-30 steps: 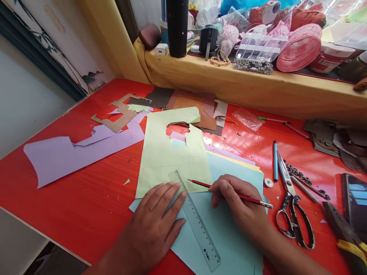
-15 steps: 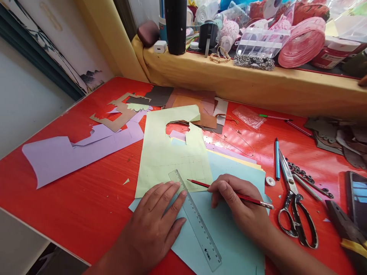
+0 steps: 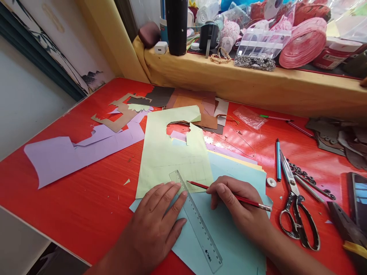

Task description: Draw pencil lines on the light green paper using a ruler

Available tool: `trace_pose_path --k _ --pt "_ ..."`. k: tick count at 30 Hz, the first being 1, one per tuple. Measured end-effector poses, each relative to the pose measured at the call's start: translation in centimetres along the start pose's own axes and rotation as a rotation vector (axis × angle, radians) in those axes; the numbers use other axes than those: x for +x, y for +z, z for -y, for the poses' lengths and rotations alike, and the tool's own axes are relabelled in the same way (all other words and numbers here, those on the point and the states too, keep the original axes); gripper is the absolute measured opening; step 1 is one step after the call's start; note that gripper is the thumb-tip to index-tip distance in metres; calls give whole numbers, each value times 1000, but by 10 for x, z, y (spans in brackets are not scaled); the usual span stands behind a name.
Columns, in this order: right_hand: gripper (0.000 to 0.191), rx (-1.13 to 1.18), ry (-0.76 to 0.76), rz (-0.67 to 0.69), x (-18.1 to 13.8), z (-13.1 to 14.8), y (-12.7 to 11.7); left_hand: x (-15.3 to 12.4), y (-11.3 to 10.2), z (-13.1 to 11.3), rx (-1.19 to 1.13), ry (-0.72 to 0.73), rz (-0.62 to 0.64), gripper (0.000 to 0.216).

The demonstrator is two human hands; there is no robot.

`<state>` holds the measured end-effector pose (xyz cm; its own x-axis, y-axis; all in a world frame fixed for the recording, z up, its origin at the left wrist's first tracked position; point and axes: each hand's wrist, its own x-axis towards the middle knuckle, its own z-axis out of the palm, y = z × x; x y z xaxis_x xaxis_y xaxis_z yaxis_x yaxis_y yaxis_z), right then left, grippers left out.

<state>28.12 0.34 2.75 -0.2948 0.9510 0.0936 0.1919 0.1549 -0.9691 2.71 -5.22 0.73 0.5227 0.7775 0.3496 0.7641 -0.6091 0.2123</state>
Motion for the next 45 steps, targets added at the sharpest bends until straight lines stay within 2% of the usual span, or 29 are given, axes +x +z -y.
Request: trace_pose_path --k 5,13,32,38,45 --pt "41 -6 -3 7 1 -1 -1 0 1 -1 -9 -14 -14 38" --pt "35 -46 -49 92 1 3 -1 0 1 1 -17 -20 -14 38" --pt "39 -128 -91 124 3 5 1 1 0 0 -1 -21 -11 38" --pt "36 -120 -80 120 2 5 0 1 -2 1 14 3 25 39" --pt "36 -93 -83 114 2 5 1 1 -1 0 -15 -18 8 39"
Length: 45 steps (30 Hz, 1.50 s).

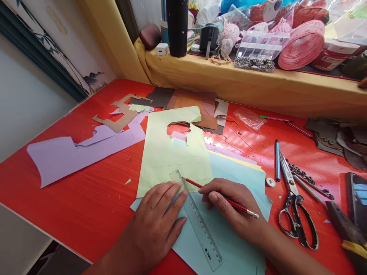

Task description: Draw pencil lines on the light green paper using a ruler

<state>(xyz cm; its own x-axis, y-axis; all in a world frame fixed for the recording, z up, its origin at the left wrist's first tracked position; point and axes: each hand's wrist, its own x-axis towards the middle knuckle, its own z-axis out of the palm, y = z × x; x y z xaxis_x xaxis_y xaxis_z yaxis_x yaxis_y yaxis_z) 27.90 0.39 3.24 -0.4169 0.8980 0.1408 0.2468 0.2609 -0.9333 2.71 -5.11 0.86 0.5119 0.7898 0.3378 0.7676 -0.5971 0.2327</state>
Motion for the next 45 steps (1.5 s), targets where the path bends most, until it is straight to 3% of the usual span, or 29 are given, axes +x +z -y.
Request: trace_pose_path --k 9,45 --pt "40 25 20 -60 -3 0 0 -1 1 0 6 -4 -1 39" --pt "42 -7 14 -59 -2 -3 2 -1 2 0 -10 -3 -2 39"
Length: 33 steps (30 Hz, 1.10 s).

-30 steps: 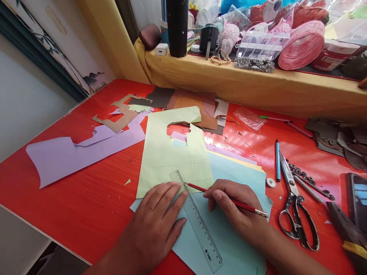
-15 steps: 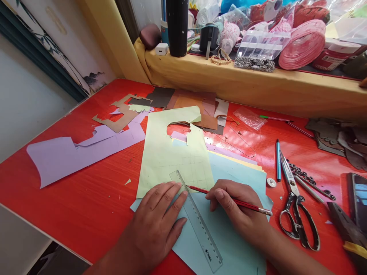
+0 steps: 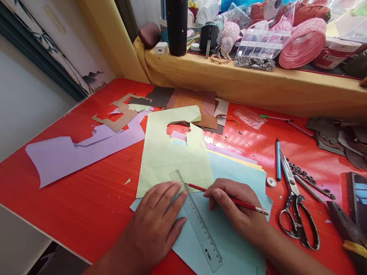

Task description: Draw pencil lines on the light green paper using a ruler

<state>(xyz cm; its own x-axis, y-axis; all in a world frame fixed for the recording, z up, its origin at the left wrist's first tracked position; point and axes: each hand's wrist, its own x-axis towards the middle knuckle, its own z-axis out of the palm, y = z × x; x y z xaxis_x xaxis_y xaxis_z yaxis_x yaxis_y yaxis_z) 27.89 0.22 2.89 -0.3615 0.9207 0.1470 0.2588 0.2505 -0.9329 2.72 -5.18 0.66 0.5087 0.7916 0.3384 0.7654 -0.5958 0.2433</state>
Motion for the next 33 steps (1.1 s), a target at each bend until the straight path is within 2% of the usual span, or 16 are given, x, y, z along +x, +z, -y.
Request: trace_pose_path --k 22,33 --pt "35 6 -9 16 0 -1 0 0 -1 1 -16 21 22 39" --pt "43 11 -14 -21 -1 -4 -1 0 -1 2 -10 23 27 40"
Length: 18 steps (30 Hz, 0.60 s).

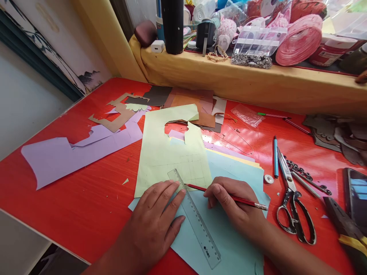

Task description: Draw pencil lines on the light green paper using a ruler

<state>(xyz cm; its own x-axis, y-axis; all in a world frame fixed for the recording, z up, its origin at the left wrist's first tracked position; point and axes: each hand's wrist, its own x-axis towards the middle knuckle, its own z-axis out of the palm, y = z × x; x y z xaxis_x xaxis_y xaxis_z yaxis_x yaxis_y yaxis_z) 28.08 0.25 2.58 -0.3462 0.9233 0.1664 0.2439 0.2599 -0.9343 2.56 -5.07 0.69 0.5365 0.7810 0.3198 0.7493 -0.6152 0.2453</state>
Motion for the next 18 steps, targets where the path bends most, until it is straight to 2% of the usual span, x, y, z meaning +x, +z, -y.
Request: trace_pose_path --k 7,18 --pt "52 -4 19 -14 -2 3 -1 0 -1 1 26 9 10 41" --pt "56 16 16 -34 -4 2 1 1 -1 1 24 14 14 41"
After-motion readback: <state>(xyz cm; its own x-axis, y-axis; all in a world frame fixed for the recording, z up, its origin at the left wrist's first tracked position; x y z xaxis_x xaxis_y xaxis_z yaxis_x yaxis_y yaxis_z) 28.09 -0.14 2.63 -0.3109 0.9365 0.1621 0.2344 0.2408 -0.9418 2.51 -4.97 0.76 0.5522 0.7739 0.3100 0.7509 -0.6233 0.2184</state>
